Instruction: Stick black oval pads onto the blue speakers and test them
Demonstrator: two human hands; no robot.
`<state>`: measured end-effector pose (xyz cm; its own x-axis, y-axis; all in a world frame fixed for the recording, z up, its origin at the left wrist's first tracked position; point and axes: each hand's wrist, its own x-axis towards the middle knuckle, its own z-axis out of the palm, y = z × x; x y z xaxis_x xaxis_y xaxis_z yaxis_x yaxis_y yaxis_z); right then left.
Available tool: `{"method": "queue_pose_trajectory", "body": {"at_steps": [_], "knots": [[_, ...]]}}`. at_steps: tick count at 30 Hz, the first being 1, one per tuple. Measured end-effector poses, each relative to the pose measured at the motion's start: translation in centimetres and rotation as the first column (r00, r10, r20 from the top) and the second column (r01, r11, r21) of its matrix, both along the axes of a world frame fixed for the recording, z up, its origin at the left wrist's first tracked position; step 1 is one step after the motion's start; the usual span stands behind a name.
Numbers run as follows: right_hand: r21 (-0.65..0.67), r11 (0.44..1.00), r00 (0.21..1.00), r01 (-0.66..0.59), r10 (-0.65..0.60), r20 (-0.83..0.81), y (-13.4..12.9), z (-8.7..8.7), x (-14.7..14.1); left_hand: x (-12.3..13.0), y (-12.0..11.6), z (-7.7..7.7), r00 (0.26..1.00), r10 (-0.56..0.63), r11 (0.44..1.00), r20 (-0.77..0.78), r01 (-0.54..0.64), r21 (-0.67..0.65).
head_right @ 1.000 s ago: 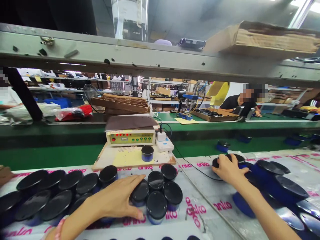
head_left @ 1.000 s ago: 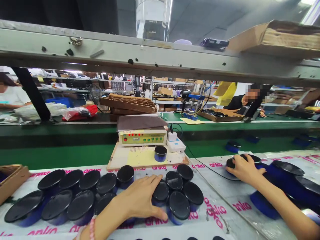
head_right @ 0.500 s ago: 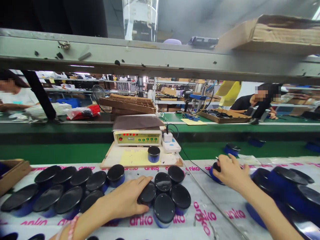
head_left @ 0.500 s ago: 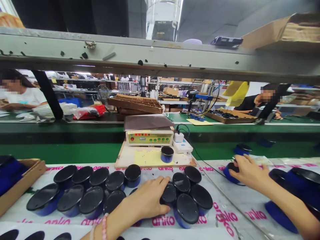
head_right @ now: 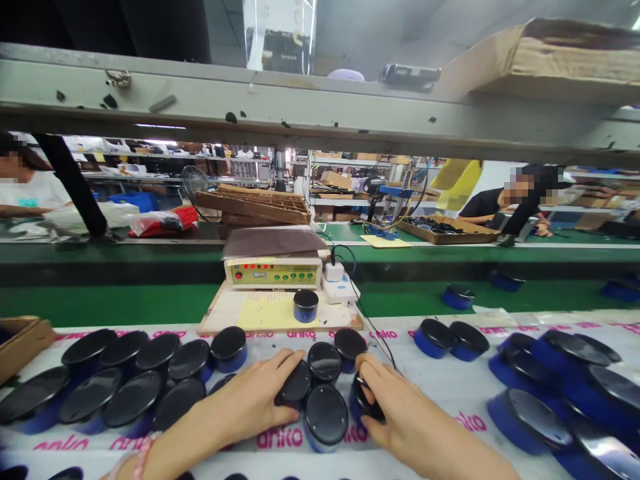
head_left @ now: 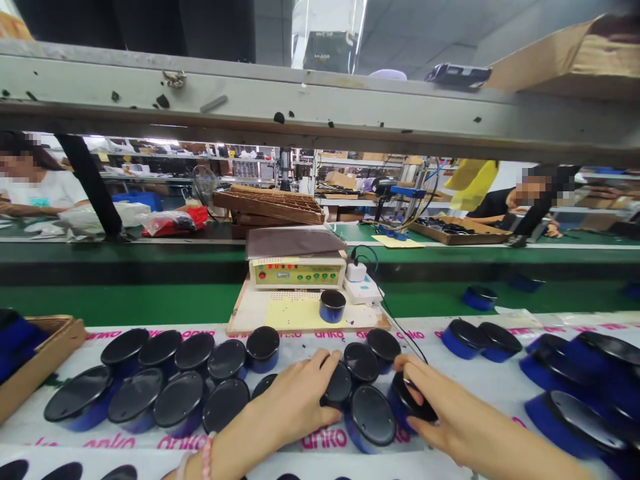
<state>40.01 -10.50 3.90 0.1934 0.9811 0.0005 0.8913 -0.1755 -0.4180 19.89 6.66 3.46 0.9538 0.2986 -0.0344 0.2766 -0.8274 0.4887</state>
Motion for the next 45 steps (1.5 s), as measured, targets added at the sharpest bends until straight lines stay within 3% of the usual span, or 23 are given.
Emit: {"method": "queue_pose_trajectory", "body": {"at_steps": [6,11,14,18,22,28,36,40,45], "knots": [[-0.082,0.997,1.000,0.007,-0.009,-0.027,-1.4,0.3,0.6,-0.1,-0.2,0.3,1.000,0.003,1.000,-0.011,-0.003,-0.020],[0.011,0.992,0.988,0.124,-0.122,-0.099,-1.9,3.3,-0.3,-0.8,0.4,1.1,0.999,-0.011,0.998,-0.037,0.009,-0.062],[0.061,0.993,0.986,0.100,-0.091,-0.137,-2.1,4.7,-1.0,-0.8,0.5,1.1,0.999,-0.015,0.998,-0.029,0.013,-0.067],[0.082,0.996,0.992,0.033,-0.023,-0.122,-1.5,4.0,-1.2,-0.6,0.6,0.8,1.000,-0.017,0.999,0.008,0.018,-0.046],[0.103,0.993,0.989,0.066,-0.052,-0.135,-1.3,3.2,-0.8,-0.5,1.0,0.8,0.999,-0.018,0.999,0.035,0.020,-0.039],[0.214,0.972,0.957,0.094,-0.030,-0.288,-1.6,4.6,-1.5,-0.5,1.3,0.2,0.998,-0.039,0.996,0.049,0.043,-0.075],[0.353,0.931,0.922,0.097,0.049,-0.385,2.2,4.3,-3.5,-0.1,0.5,-0.5,0.995,-0.043,0.992,0.090,0.053,-0.115],[0.408,0.911,0.942,0.069,0.075,-0.326,3.4,4.7,-4.0,-0.3,0.1,0.9,0.980,-0.040,0.986,0.193,0.071,-0.153],[0.443,0.896,0.963,-0.042,0.154,-0.221,5.3,5.7,-5.9,-0.8,-1.0,3.8,0.881,0.065,0.979,0.468,0.036,-0.202]]}}
